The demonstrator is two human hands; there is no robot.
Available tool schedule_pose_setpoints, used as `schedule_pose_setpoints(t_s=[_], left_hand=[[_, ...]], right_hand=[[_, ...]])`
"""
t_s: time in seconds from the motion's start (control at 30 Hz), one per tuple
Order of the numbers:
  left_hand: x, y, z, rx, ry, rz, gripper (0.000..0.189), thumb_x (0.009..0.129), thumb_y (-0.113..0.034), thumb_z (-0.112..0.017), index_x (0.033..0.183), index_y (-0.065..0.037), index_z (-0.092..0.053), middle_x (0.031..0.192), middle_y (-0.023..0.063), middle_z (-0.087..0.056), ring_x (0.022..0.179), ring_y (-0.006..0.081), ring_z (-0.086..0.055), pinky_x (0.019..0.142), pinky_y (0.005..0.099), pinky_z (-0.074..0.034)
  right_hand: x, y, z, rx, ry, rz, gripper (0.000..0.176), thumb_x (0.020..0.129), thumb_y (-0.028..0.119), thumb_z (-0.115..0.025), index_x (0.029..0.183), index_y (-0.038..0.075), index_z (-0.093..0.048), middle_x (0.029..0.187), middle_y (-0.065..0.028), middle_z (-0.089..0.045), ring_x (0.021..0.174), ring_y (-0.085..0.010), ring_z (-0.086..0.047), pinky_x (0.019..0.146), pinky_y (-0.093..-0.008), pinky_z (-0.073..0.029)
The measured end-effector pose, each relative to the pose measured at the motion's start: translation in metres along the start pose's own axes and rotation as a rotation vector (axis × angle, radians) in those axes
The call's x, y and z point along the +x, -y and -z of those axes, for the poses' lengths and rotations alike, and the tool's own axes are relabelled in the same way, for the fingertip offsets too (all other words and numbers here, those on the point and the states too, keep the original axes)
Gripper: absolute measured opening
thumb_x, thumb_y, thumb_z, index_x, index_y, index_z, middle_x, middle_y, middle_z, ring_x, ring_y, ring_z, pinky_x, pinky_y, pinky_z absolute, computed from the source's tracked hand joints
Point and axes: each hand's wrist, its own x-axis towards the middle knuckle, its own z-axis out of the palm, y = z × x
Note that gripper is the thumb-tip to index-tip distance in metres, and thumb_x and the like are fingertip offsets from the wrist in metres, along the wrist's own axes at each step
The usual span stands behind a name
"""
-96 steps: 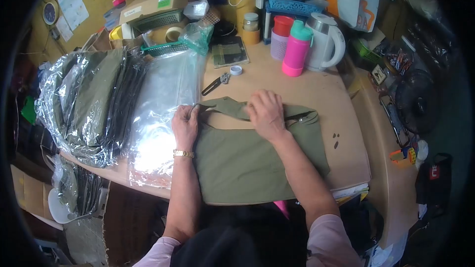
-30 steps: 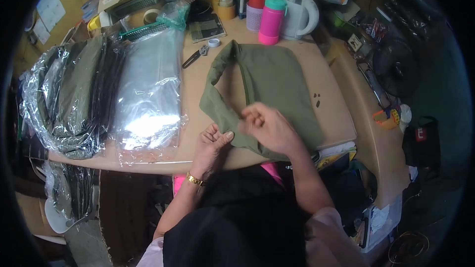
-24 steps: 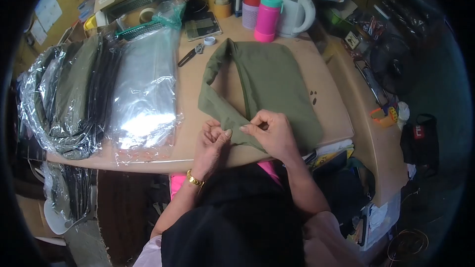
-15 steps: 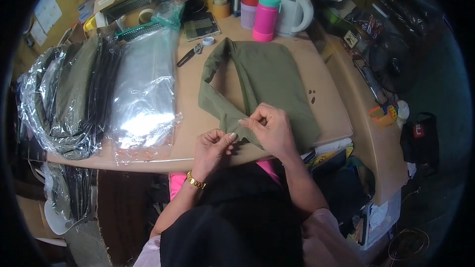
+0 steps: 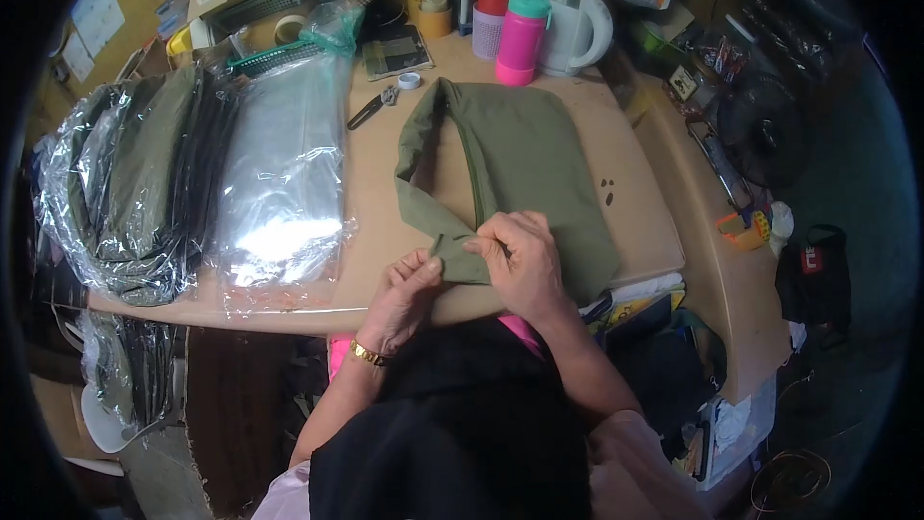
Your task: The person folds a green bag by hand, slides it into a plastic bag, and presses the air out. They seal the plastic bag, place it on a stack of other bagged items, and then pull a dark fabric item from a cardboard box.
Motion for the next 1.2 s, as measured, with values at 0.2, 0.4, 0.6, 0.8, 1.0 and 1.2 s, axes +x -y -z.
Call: schedule_pose_setpoints(t_s=[0.2,0.4,0.6,0.8,1.0,1.2], left_hand=[[0.006,-0.004,0.002,-0.470,-0.111,0.082,0.028,0.094,-0.012,-0.066,0.121,-0.004,-0.061,0.107,0.0032,-0.068,0.095,0.0120,-0.066,0.084,0.0251,-0.054],[0.005,-0.005,-0.003,-0.454,-0.147,0.006,0.029,0.096,-0.009,-0.063,0.124,-0.004,-0.059,0.108,0.0035,-0.067,0.098,0.0121,-0.065,0.086,0.0287,-0.056],[0.004,-0.006,0.014,-0.603,-0.082,0.087,0.029,0.096,-0.007,-0.062,0.123,0.000,-0.057,0.111,0.0052,-0.066,0.101,0.0137,-0.065,0.090,0.0315,-0.055],[0.001,-0.015,0.004,-0.464,-0.050,0.038,0.020,0.096,-0.012,-0.063,0.113,0.000,-0.061,0.107,0.0072,-0.067,0.099,0.0166,-0.066,0.092,0.0358,-0.055],[-0.003,-0.030,0.012,-0.651,-0.162,0.130,0.024,0.094,-0.015,-0.067,0.112,0.000,-0.061,0.104,0.0082,-0.069,0.095,0.0180,-0.068,0.087,0.0360,-0.058],[-0.006,-0.030,0.007,-0.418,-0.102,0.101,0.023,0.092,-0.010,-0.070,0.111,0.000,-0.062,0.101,0.0086,-0.070,0.087,0.0188,-0.070,0.079,0.0357,-0.061]], right_hand=[[-0.003,0.010,0.002,0.046,0.169,-0.013,0.018,0.082,0.016,-0.074,0.075,0.007,-0.060,0.066,-0.0049,-0.057,0.067,-0.0268,-0.056,0.081,-0.0375,-0.041],[-0.005,0.012,-0.008,-0.128,0.099,-0.021,0.017,0.080,0.012,-0.075,0.077,0.004,-0.061,0.072,-0.0064,-0.061,0.075,-0.0246,-0.060,0.083,-0.0351,-0.042],[-0.011,0.017,-0.012,0.009,0.097,-0.047,0.012,0.082,0.011,-0.073,0.081,0.003,-0.063,0.068,-0.0061,-0.061,0.064,-0.0246,-0.058,0.085,-0.0367,-0.042],[-0.010,0.020,-0.014,-0.092,0.155,-0.009,0.010,0.087,0.011,-0.069,0.085,0.002,-0.064,0.064,-0.0051,-0.061,0.061,-0.0222,-0.058,0.090,-0.0425,-0.042],[-0.005,0.016,-0.014,0.125,0.289,-0.186,0.021,0.088,0.006,-0.065,0.109,0.004,-0.060,0.067,-0.0063,-0.061,0.067,-0.0252,-0.062,0.084,-0.0369,-0.048],[0.055,0.003,-0.035,-0.038,0.109,0.282,0.035,0.079,-0.010,-0.060,0.111,0.003,-0.062,0.089,-0.0130,-0.069,0.083,-0.0269,-0.070,0.085,-0.0372,-0.053]])
